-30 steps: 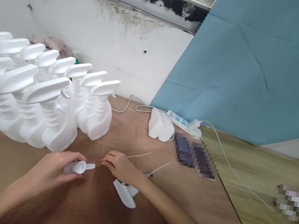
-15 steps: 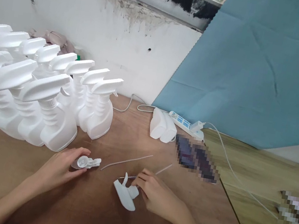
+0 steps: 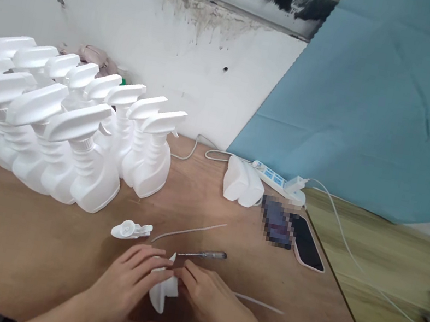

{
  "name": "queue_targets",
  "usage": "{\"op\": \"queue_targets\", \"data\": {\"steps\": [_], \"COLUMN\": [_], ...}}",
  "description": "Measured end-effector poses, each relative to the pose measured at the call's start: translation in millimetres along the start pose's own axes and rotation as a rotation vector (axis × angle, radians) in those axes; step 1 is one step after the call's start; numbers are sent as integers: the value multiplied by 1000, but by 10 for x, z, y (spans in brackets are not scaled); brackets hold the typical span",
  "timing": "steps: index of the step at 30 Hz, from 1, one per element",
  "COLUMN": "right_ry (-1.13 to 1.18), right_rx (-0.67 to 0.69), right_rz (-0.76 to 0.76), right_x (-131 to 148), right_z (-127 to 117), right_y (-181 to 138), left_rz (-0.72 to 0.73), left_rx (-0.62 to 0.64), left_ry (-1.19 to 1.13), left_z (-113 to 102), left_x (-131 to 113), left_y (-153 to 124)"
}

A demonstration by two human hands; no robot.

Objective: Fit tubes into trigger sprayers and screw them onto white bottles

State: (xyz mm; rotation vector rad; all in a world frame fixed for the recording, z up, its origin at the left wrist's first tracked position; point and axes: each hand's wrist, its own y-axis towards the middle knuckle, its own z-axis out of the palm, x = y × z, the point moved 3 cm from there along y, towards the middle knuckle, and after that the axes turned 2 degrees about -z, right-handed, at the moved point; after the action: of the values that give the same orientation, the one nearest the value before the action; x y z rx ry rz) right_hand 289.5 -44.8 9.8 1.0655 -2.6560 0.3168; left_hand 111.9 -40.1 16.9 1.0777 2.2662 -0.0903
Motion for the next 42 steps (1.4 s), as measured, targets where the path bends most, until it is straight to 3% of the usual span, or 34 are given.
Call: {"op": "queue_targets", "data": {"steps": [4, 7, 9, 13, 18, 23, 25, 28, 31, 37, 42], "right_ry": [-44, -80, -68, 100, 372, 356, 360, 342, 228, 19, 46], "right_rx": [-132, -248, -245, -95, 51, -158, -220, -246, -259, -330, -429], "right_rz": [-47, -37, -62, -90, 10, 268, 172, -98, -196, -154, -114], "right_x": [154, 171, 179, 256, 210, -286, -364, -291, -187, -120, -156], "right_z": [11, -16, -49, -183, -457, -705, -653, -388, -79, 150, 83], "right_y": [51, 70, 75, 81, 47, 72, 206, 498, 746, 823, 663], "left_rz": [-155, -272, -304, -302, -281, -438, -492, -499, -485, -452, -344], "left_rx": [104, 182, 232, 324, 253, 128, 74, 48, 85, 83, 274], "left_ry": [-29, 11, -7, -149, -186, -233, -296, -401, -451, -463, -461], "left_z": [283, 305, 246, 82, -100, -255, -324, -403, -420, -298, -169], "left_x": [-34, 8, -3, -139, -202, 93, 162, 138, 78, 114, 63], "left_y": [81, 91, 76, 28, -82, -350, -410, -397, -346, -298, -137]}}
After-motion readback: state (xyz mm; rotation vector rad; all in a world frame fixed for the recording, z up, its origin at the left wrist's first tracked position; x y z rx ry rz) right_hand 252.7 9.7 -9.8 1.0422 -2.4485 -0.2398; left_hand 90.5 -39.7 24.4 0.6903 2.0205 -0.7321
